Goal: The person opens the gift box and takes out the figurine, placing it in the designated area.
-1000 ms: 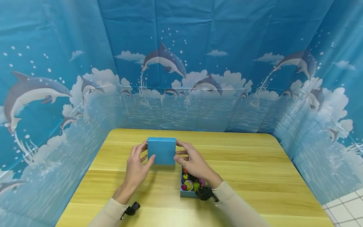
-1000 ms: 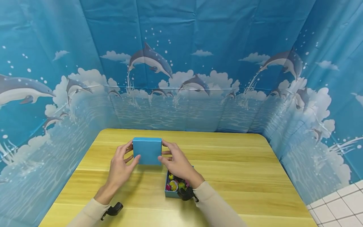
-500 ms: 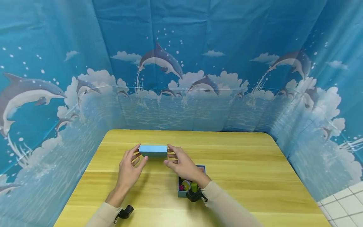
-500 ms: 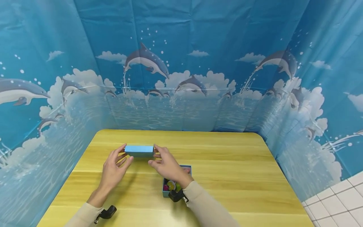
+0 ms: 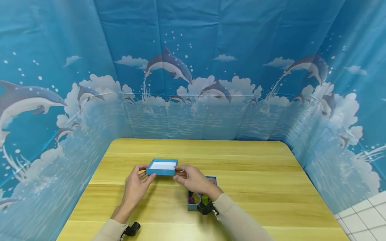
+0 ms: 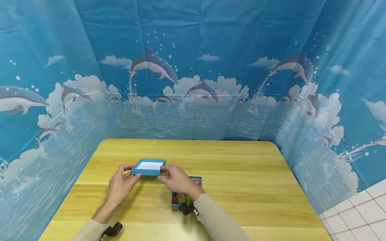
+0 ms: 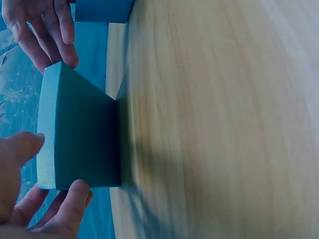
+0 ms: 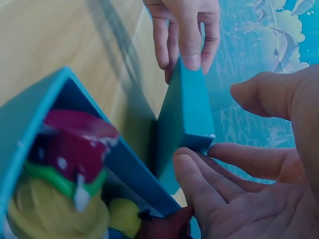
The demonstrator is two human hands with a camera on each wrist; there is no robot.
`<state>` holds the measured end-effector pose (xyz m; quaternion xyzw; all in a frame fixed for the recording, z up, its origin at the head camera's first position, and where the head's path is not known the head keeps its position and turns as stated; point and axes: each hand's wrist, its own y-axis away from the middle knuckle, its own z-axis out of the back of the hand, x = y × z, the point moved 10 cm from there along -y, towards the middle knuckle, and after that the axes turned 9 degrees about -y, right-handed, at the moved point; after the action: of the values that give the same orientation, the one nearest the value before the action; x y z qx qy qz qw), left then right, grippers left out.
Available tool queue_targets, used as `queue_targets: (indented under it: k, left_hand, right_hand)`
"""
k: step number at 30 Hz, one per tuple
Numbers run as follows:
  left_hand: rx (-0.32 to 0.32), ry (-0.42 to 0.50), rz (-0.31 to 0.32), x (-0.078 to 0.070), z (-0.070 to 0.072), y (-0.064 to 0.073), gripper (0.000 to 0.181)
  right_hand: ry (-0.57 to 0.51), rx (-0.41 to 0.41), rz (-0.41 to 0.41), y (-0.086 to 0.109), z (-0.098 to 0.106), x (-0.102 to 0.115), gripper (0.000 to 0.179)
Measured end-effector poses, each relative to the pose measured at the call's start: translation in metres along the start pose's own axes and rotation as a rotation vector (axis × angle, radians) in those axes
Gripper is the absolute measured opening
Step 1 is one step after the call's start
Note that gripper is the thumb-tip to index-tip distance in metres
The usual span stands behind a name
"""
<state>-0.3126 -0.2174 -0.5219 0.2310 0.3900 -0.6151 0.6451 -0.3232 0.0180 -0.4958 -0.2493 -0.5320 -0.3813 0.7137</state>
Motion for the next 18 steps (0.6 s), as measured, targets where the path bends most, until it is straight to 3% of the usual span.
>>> queue_targets:
  k: [9,18]
  left_hand:
    - [-0.028,-0.071,0.026,0.0028,0.0017,-0.0002,0.052]
    - [-0.004,-0.138,0.029,0.0047,-0.0052,0.0061,0.053]
  right_hand:
    - [0.061,0.026,-0.004,-0.0010,0.0002,0.0023,0.055]
    - [0.100,0.023,-0.009,0.0028,0.0035,0.0010,0.054]
